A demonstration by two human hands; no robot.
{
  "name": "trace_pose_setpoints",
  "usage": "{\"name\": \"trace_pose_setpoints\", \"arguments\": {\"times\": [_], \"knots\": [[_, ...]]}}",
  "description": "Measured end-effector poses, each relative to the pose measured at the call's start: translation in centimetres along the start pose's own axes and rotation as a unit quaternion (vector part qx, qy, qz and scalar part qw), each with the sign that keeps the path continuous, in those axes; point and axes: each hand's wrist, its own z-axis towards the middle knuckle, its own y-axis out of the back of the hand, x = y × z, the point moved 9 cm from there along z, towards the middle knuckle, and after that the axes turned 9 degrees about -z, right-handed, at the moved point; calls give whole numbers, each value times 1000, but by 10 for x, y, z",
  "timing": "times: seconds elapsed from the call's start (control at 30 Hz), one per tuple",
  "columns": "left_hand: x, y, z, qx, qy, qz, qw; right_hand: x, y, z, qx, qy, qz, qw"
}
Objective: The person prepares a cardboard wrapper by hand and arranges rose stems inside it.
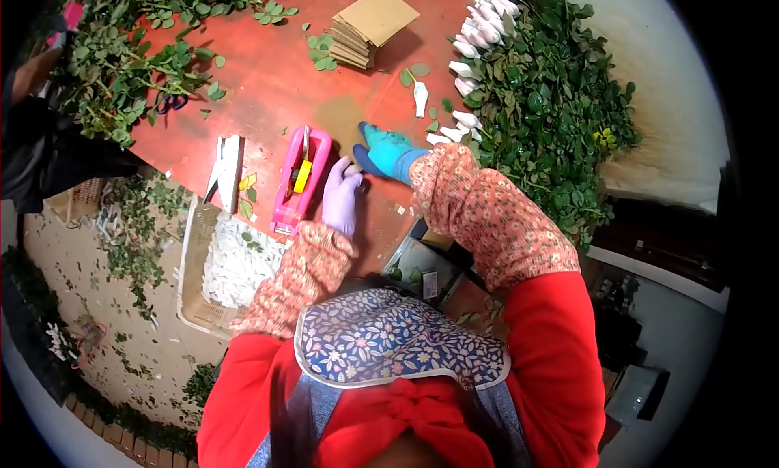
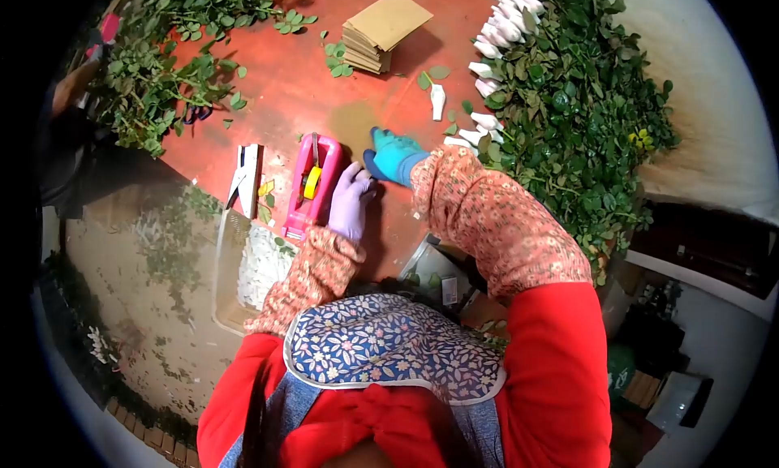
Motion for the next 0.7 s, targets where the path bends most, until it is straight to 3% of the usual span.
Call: {"name": "trace_pose_setpoints", "arguments": {"times": [0.03,0.13,0.23,0.3,0.43,0.47,0.5,0.63,0.7], "knots": [[-5,0,-12,-10,-16,0,1000,7,-2,-2,5,45,18,999],[6,19,-28,-17,-11,53,998,13,3,-6,-51,58,11,997],[0,26,-24,-8,-26,87,996,-1,2,-9,31,1,100,994],[3,27,-19,-59,36,3,998,-5,4,-7,22,16,116,993],[-6,-6,0,74,-6,1,997,0,8,-3,-13,45,79,996],[-6,-17,-3,127,-19,1,992,-2,6,-3,23,26,104,994],[-3,-16,-7,125,-19,2,992,-1,5,-8,63,9,128,990],[-5,-10,-13,101,-44,20,994,1,2,-10,38,82,87,992],[2,14,-20,16,-37,6,999,-1,-5,-2,12,95,19,995]]}}
